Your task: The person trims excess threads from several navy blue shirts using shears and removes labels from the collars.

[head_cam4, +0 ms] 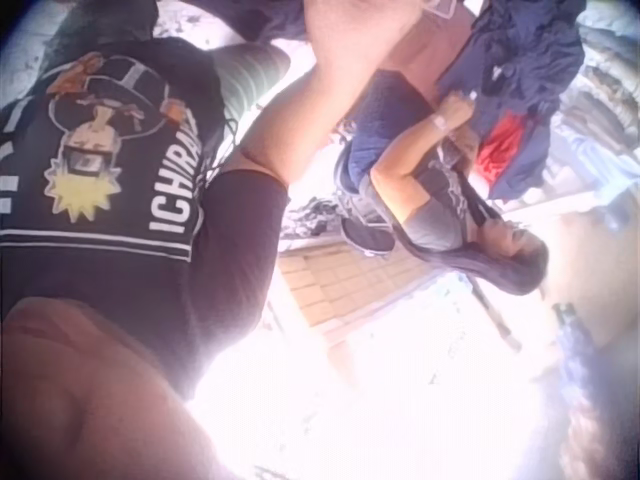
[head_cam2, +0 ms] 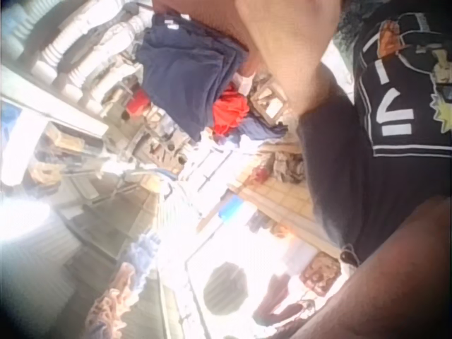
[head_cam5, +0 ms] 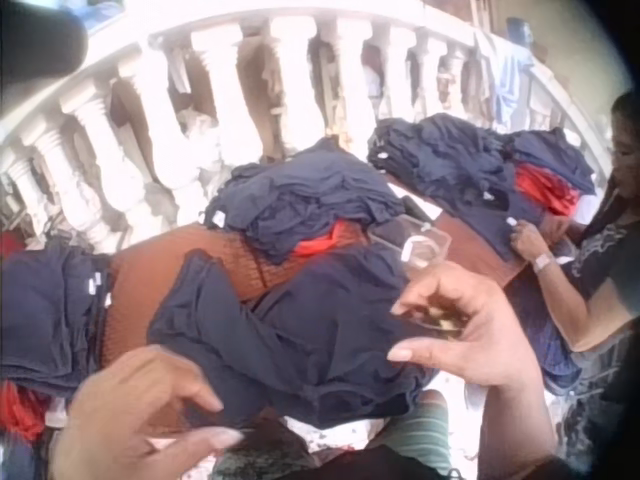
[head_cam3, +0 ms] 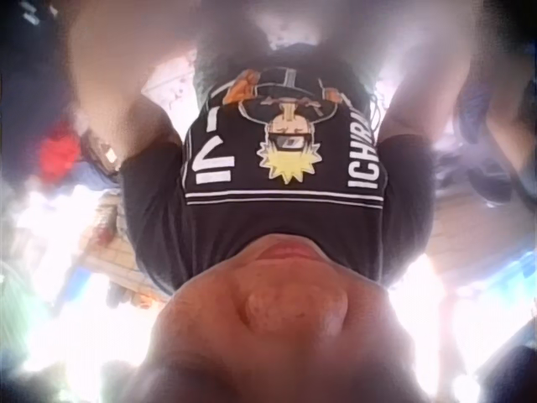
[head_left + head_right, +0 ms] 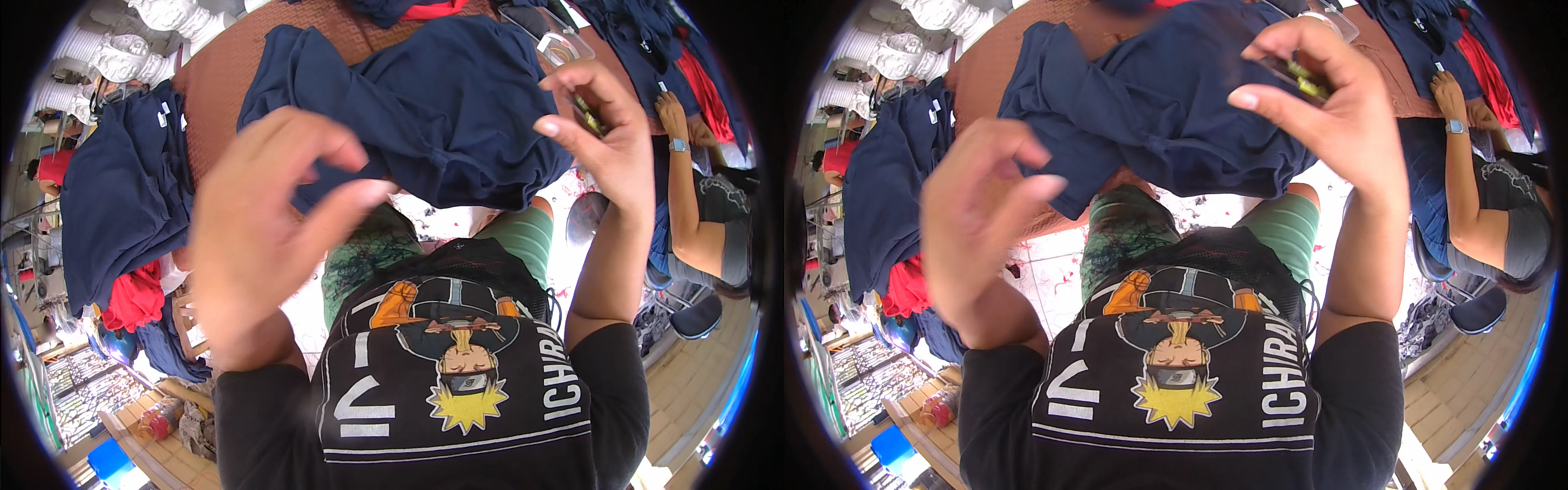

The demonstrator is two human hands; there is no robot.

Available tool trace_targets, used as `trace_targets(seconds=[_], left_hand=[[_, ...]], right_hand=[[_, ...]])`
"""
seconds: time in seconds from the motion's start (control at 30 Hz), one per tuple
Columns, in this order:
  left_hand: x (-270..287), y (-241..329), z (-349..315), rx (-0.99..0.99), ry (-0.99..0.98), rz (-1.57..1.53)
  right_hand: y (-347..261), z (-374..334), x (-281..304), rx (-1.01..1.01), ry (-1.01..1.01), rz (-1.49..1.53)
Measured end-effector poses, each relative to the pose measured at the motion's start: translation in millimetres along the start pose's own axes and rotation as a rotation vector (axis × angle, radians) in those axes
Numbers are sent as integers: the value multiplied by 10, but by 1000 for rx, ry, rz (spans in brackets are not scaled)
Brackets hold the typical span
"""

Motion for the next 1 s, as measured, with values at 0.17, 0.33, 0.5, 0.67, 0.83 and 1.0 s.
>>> trace_targets(seconds=[0.17, 0.33, 0.5, 0.67, 0.83, 1.0], left_hand=[[-1111, -122, -95, 92, 106, 198], [-1249, -538, 27, 200, 144, -119], [-991, -629, -6, 690, -285, -976], [-1023, -629, -45, 621, -28, -1072], [-926, -623, 67, 555, 262, -766], [-948, -571, 37, 578, -189, -976]], right_hand=[[313, -205, -596, 27, -238, -426], [721, -73, -426, -64, -74, -111], [704, 162, -253, -261, -69, 45], [542, 55, -481, -332, -155, 22], [385, -115, -679, 38, -329, -437], [490, 188, -263, -230, -60, -8]])
Point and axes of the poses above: each hand's wrist, its own z-axis towards the middle knuckle, its own x-axis out of the back of the hand, y = z × x, the point moved 3 cm from there along z, towards the middle knuckle, and after that the axes turned 7 degrees about y, right-handed, at the moved point
